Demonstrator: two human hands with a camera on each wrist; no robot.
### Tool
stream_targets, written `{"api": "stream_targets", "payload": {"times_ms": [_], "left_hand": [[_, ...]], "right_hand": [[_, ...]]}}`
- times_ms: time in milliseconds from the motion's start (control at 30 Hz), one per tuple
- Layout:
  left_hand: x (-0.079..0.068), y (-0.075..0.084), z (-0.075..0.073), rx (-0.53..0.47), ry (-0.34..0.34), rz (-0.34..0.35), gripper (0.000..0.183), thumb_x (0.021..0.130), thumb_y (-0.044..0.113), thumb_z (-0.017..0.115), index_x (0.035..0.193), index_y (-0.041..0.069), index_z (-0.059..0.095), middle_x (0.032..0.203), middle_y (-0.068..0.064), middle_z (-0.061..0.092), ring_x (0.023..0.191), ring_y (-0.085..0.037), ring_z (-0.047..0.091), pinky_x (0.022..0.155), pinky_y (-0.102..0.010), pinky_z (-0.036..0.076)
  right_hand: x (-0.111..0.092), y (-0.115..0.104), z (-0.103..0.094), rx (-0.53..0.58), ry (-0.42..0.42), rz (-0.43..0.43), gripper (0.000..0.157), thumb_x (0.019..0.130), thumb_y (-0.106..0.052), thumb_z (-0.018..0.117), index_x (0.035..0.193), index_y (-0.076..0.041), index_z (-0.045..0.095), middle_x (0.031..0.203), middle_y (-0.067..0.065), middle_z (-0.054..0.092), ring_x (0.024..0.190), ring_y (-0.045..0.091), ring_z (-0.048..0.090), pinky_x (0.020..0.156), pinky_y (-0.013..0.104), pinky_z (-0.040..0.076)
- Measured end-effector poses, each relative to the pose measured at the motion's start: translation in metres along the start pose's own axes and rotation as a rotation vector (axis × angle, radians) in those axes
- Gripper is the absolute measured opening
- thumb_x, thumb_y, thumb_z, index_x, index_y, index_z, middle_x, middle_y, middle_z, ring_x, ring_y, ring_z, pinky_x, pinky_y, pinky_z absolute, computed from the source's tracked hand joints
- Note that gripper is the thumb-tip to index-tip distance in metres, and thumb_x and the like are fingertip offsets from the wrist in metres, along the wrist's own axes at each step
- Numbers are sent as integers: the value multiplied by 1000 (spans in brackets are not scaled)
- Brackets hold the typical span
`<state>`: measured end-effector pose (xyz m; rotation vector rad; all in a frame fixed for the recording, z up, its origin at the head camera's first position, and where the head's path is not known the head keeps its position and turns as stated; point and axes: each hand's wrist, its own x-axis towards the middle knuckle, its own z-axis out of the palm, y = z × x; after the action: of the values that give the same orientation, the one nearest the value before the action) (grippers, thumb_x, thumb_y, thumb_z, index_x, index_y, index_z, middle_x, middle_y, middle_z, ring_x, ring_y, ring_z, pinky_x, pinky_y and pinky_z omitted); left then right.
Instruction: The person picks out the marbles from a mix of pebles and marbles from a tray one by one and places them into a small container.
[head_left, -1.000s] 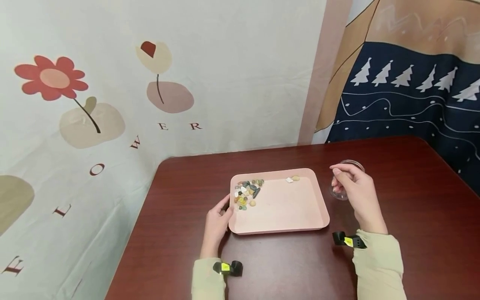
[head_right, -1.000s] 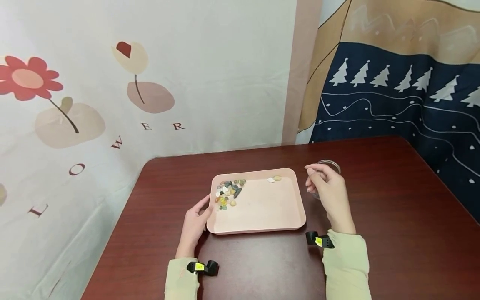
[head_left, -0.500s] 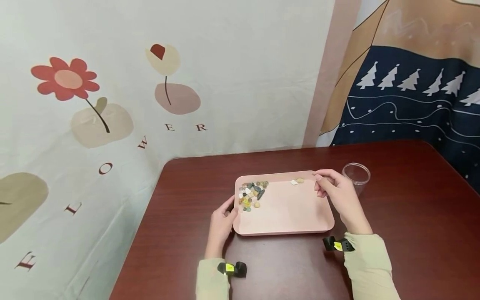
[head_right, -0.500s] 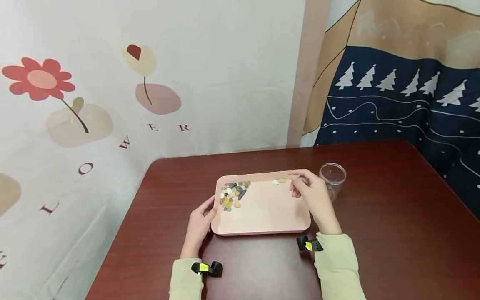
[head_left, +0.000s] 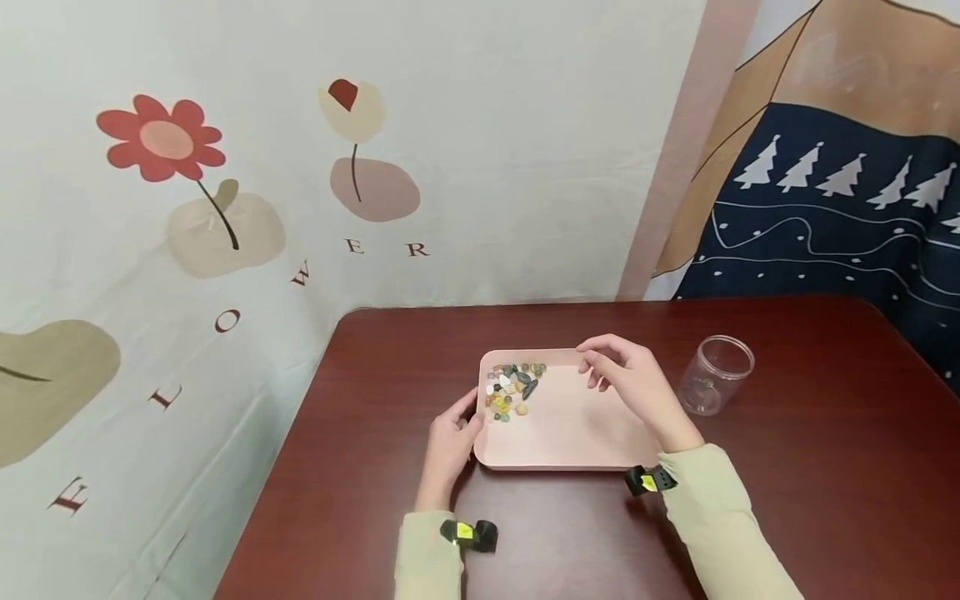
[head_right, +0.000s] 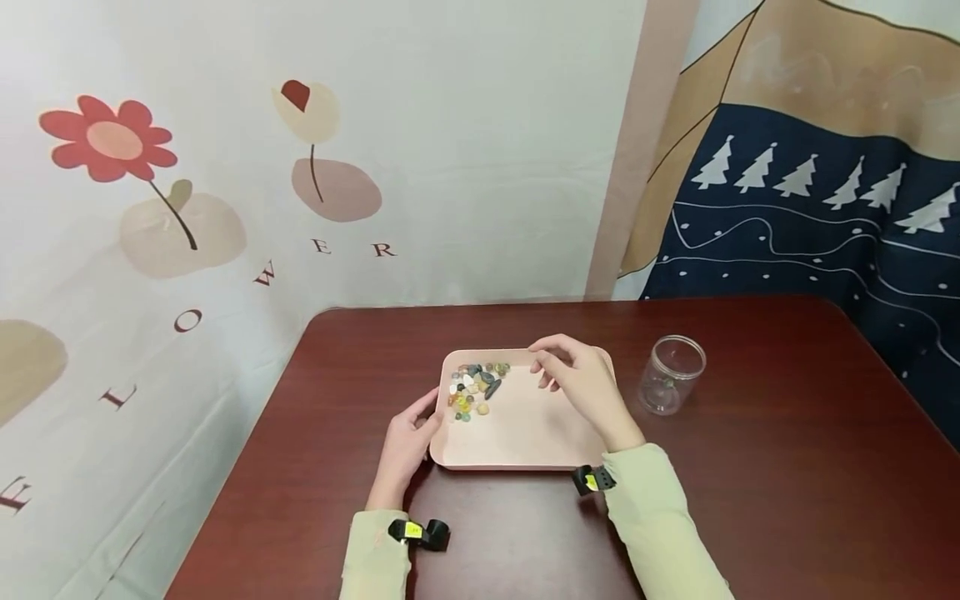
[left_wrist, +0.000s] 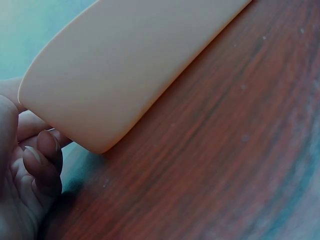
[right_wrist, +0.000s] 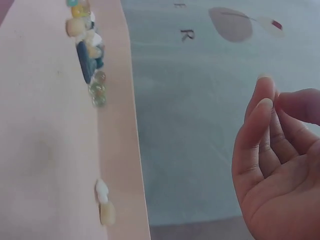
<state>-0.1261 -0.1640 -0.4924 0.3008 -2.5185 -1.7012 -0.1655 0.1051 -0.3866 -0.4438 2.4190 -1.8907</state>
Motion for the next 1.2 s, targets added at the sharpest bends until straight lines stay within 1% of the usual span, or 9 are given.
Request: {"api": "stream_targets", "payload": {"times_ms": [100, 267, 467, 567, 700, 800, 933, 1033, 1200], "left_hand": [[0, 1, 0, 5, 3, 10, 39, 83, 26, 60, 121, 31, 56, 49, -2, 41, 37, -14, 37, 34, -28, 34], [-1, 2, 0, 9, 0, 16, 39, 83, 26, 60, 121, 28, 57, 48, 0, 38, 39, -13, 36, 35, -26, 32], [-1, 4, 1, 3, 1, 14, 39, 82, 25, 60, 121, 29, 57, 48, 1, 37, 39, -13, 34, 34, -25, 31], [0, 4, 1, 3, -1, 10, 39, 82, 25, 60, 121, 29, 57, 48, 1, 37, 39, -13, 34, 34, -25, 31], [0, 3, 1, 4, -2, 1, 39, 82, 25, 60, 121, 29, 57, 48, 0, 36, 38, -13, 34, 34, -25, 31], [1, 4, 0, 10, 2, 3, 39, 82, 25, 60, 121, 29, 57, 48, 0, 36, 38, -13, 34, 34, -25, 32], [0, 5, 0, 8, -6, -3, 39, 83, 26, 60, 122, 29, 56, 48, 1, 35, 38, -13, 34, 34, -26, 32], [0, 5, 0, 7, -12, -16, 39, 83, 27, 60, 122, 30, 56, 48, 1, 36, 38, -13, 34, 34, -26, 33], [-3, 4, 0, 20, -9, -26, 39, 83, 27, 60, 121, 31, 56, 48, 0, 36, 38, -13, 35, 35, -26, 33]], "right_hand": [[10, 8, 6, -20, -30, 9, 21, 88, -26, 56, 104, -12, 61, 84, 13, 61, 67, 27, 59, 60, 35, 50], [18, 11, 11, -30, -96, 16, 17, 89, -25, 54, 102, -16, 61, 85, 12, 61, 69, 23, 59, 61, 34, 50], [23, 16, 14, 2, -154, 34, 17, 90, -21, 52, 104, -13, 60, 85, 12, 60, 70, 25, 59, 64, 40, 49], [27, 20, 16, -3, -188, 68, 17, 90, -21, 51, 105, -15, 59, 87, 12, 61, 71, 26, 59, 66, 40, 49], [34, 26, 20, -41, -236, 122, 17, 90, -21, 52, 106, -18, 59, 92, 15, 61, 76, 29, 59, 67, 36, 49], [40, 30, 23, -57, -289, 128, 21, 90, -15, 51, 110, -13, 58, 96, 19, 60, 80, 34, 59, 68, 36, 49], [48, 39, 29, -74, -344, 159, 29, 90, -8, 49, 119, -6, 54, 99, 19, 60, 82, 32, 60, 68, 36, 49], [53, 45, 32, -75, -368, 204, 35, 90, -4, 46, 124, -7, 51, 99, 17, 61, 82, 29, 60, 68, 36, 49], [58, 52, 35, -42, -394, 231, 39, 89, -4, 48, 128, -7, 48, 99, 16, 62, 81, 29, 60, 69, 40, 49]]}}
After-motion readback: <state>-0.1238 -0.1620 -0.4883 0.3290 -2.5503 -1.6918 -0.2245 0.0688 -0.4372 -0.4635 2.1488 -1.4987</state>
